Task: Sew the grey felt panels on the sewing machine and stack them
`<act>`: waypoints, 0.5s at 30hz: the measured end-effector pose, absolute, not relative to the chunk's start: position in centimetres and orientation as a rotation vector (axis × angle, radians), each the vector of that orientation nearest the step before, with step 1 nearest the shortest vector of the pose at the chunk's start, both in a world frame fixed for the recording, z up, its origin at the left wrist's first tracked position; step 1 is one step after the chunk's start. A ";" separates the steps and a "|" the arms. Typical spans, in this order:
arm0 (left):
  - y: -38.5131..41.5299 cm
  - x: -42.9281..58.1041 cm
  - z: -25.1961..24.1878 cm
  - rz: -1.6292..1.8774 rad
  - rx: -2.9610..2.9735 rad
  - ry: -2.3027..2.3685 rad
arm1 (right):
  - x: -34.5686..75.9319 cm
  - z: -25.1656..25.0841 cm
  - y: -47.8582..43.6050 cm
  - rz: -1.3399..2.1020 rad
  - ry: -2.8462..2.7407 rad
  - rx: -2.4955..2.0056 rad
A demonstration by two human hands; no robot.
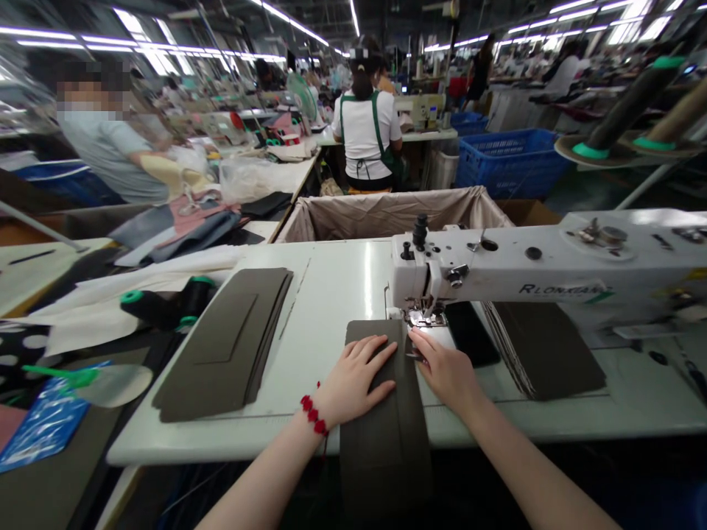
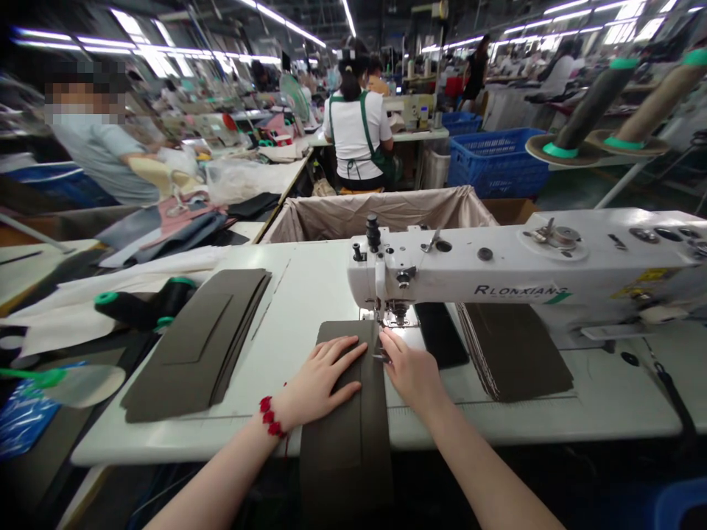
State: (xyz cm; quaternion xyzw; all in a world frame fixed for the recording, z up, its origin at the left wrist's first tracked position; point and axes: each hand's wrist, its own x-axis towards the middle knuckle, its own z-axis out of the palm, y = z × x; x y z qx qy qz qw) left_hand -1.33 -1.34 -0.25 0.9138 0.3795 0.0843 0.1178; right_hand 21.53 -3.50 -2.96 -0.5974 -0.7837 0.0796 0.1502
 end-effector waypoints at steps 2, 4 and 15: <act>-0.6 -1.0 -0.1 0.257 2.677 1.058 | 21.5 -3.1 -3.5 0.236 -2.239 -1.720; -0.2 -0.8 -0.2 0.263 2.678 1.024 | 21.5 -3.3 -3.3 0.243 -2.232 -1.718; -0.2 -0.8 -0.7 0.317 2.663 1.031 | 21.4 -3.7 -3.2 0.278 -2.221 -1.695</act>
